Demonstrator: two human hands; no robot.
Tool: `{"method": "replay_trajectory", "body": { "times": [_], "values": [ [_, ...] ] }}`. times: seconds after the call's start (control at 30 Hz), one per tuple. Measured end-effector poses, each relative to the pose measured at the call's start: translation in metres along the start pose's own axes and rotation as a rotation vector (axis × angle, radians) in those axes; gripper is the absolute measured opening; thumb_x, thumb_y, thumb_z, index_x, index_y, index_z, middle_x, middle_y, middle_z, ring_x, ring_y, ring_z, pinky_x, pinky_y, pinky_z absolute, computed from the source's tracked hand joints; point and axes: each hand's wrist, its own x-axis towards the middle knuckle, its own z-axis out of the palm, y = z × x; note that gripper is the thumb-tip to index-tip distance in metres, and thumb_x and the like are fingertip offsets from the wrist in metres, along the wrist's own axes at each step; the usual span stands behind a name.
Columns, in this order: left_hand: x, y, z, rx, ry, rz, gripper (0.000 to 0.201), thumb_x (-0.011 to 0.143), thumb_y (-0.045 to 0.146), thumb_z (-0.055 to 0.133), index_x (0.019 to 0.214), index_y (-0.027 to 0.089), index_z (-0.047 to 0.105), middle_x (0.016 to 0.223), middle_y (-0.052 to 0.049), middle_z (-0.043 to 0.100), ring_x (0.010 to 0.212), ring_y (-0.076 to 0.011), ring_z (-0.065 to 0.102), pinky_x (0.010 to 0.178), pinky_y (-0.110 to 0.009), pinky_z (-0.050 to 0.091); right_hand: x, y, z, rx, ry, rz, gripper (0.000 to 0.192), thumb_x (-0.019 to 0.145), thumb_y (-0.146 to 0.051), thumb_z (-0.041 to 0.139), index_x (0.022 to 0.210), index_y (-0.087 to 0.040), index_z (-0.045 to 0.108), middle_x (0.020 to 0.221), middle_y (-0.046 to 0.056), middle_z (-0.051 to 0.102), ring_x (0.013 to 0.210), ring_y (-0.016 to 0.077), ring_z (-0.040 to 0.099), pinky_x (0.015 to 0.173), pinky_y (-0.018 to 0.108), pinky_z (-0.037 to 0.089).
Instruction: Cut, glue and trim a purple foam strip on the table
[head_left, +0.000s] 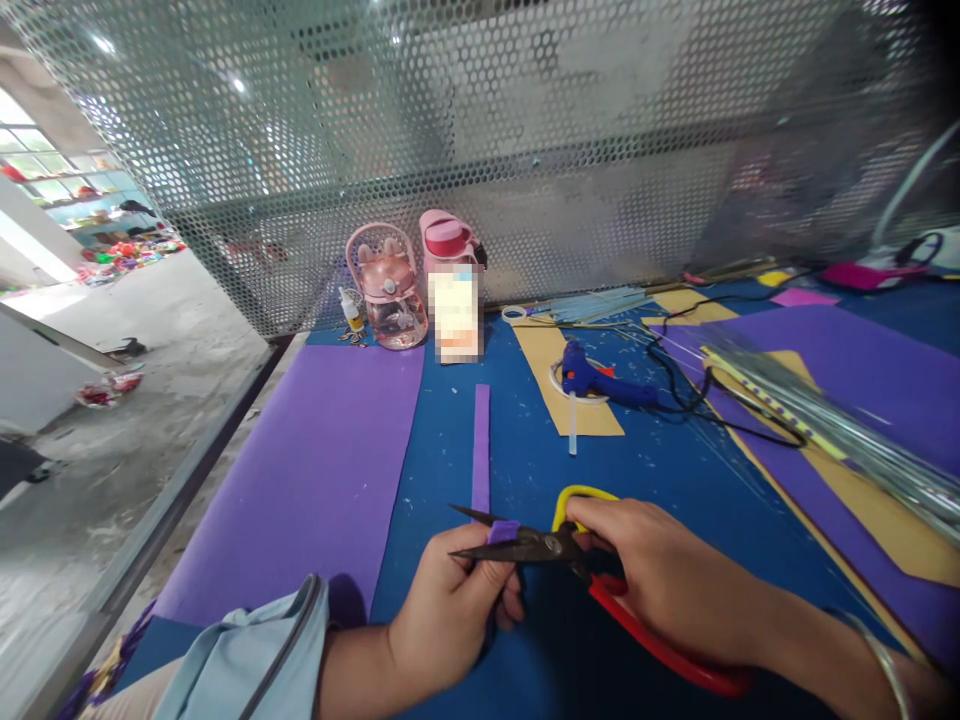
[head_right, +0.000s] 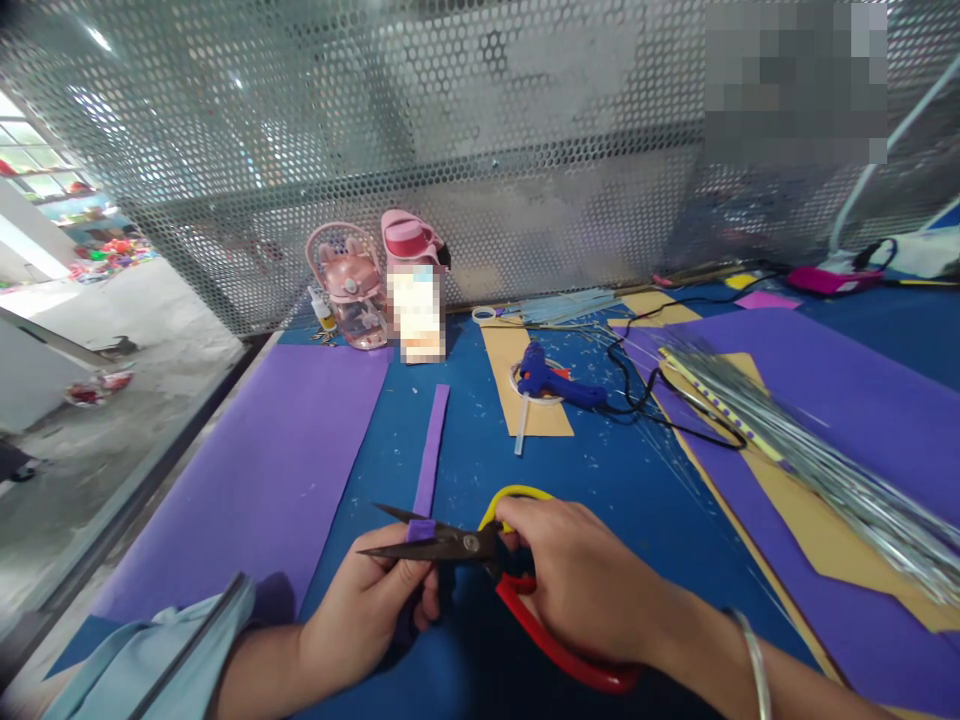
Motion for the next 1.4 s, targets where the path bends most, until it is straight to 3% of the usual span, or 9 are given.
{"method": "replay_trajectory", "body": {
  "times": [0.37,0.8,1.13,1.4],
  "values": [
    [-0.001,-0.002,0.0,-0.011,-0.02,0.034,0.049,0.078,0.06,0.056,0.063,0.013,0.053,0.049,0.0,0.052,0.043,-0.0076,0.047,0.045,-0.019,0.037,0.001,0.009,0.005,-0.036,0.046,-0.033,0.018,0.061,-0.006,0.051,0.067,-0.022,0.047,0.066,-0.002,0.059,0.057,0.0141,0.048,0.052,0.025,0.029],
    [0.003,-0.005,0.002,-0.029,-0.017,0.019,0.056,0.074,0.068,0.054,0.061,0.013,0.051,0.046,0.001,0.049,0.039,-0.0057,0.043,0.042,-0.018,0.034,0.0,0.007,0.002,-0.054,0.009,0.004,0.017,0.06,-0.007,0.049,0.068,-0.022,0.047,0.067,-0.003,0.061,0.059,0.0147,0.053,0.053,0.023,0.031],
    [0.014,-0.02,0.0,-0.038,-0.034,0.022,0.06,0.067,0.074,0.055,0.068,0.014,0.049,0.043,0.003,0.05,0.035,-0.005,0.042,0.038,-0.018,0.033,0.002,0.011,0.009,-0.081,0.124,-0.01,0.022,0.057,-0.004,0.048,0.07,-0.021,0.05,0.069,-0.002,0.062,0.061,0.0141,0.052,0.052,0.022,0.03],
    [0.017,-0.015,0.004,-0.03,0.059,0.034,0.067,0.05,0.08,0.06,0.064,0.015,0.048,0.041,0.004,0.049,0.034,-0.005,0.04,0.037,-0.018,0.032,0.009,0.02,0.018,-0.133,0.191,-0.032,0.017,0.059,-0.007,0.05,0.07,-0.02,0.053,0.065,-0.002,0.061,0.059,0.013,0.049,0.052,0.023,0.024]
  ]
}}
